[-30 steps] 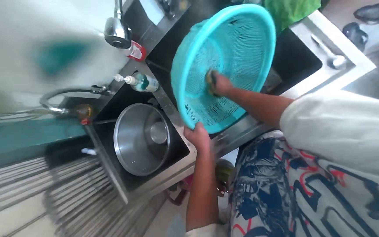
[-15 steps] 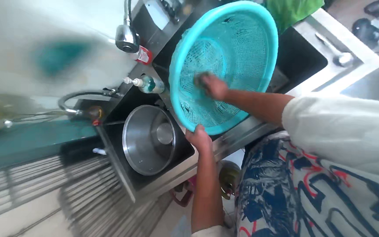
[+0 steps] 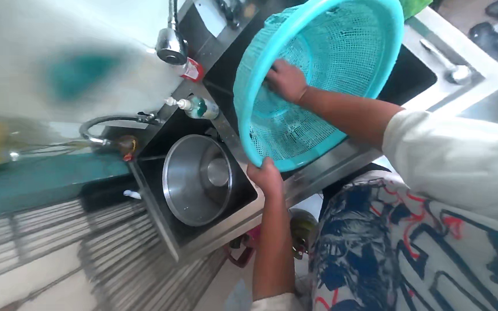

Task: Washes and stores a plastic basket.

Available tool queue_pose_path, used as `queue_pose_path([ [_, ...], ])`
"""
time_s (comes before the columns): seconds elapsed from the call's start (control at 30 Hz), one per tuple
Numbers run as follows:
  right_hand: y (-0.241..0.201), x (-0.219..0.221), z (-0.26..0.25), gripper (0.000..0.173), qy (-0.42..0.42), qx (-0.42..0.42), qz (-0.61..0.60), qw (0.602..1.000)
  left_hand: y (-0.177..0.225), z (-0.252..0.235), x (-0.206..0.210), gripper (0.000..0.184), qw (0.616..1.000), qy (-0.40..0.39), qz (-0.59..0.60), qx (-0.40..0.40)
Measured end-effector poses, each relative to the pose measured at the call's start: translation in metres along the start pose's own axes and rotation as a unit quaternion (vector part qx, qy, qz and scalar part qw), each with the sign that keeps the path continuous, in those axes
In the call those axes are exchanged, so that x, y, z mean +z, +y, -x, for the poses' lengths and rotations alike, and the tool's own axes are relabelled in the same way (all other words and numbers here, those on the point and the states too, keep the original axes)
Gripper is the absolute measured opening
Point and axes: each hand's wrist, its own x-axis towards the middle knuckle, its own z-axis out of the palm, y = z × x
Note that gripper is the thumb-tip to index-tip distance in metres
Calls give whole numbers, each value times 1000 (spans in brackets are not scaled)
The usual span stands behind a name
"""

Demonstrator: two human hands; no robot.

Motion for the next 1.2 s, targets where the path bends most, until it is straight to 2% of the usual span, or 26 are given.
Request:
queue_pose_path([
  [0.1,26,-25,-10,56,-38,182,17,982,-6,1,-7,23,1000,11,23,-12],
  [0.23,31,2,22,71,-116,279,-19,953,-17,-2,-7,26,999,9,30,-5],
  [0.3,21,27,47,71,-171,282,-62,942,-20,-5,-7,28,999,14,32,-14],
  [0.4,5,58,67,60,-255,184,-107,943,-24,-9,-6,27,999,26,20,-39],
  [0.43,1,57,66,54,-239,179,-118,947,-24,-10,-6,28,998,28,19,-47],
  [0.5,-6,43,49,47,-119,235,-165,950,-24,-11,-7,26,998,27,18,-48],
  [0.6,-18,24,-1,50,47,309,-244,918,-20,-8,-8,24,999,11,5,-44],
  [0.7,-59,28,-33,45,92,264,-319,906,-19,-11,-5,26,999,-2,5,-47],
  [0.8,-98,44,-19,39,-24,182,-366,912,-20,-11,-2,31,998,19,33,-48],
  [0.9,-96,72,29,26,-184,67,-321,927,-26,-14,-9,37,997,42,45,-44],
  [0.97,-73,75,58,21,-332,28,-206,920,-32,-18,-14,37,998,44,41,-31],
  [1.03,-42,71,85,23,-460,6,-43,887,-36,-21,-22,30,999,52,14,-5],
  [1.07,-28,63,92,22,-498,12,22,867,-35,-21,-24,26,999,53,-9,4],
  [1.13,-12,35,82,24,-528,46,121,839,-27,-23,-25,21,997,47,-59,21],
  [1.2,-17,-1,57,25,-465,27,166,869,-20,-22,-27,20,995,26,-92,30],
])
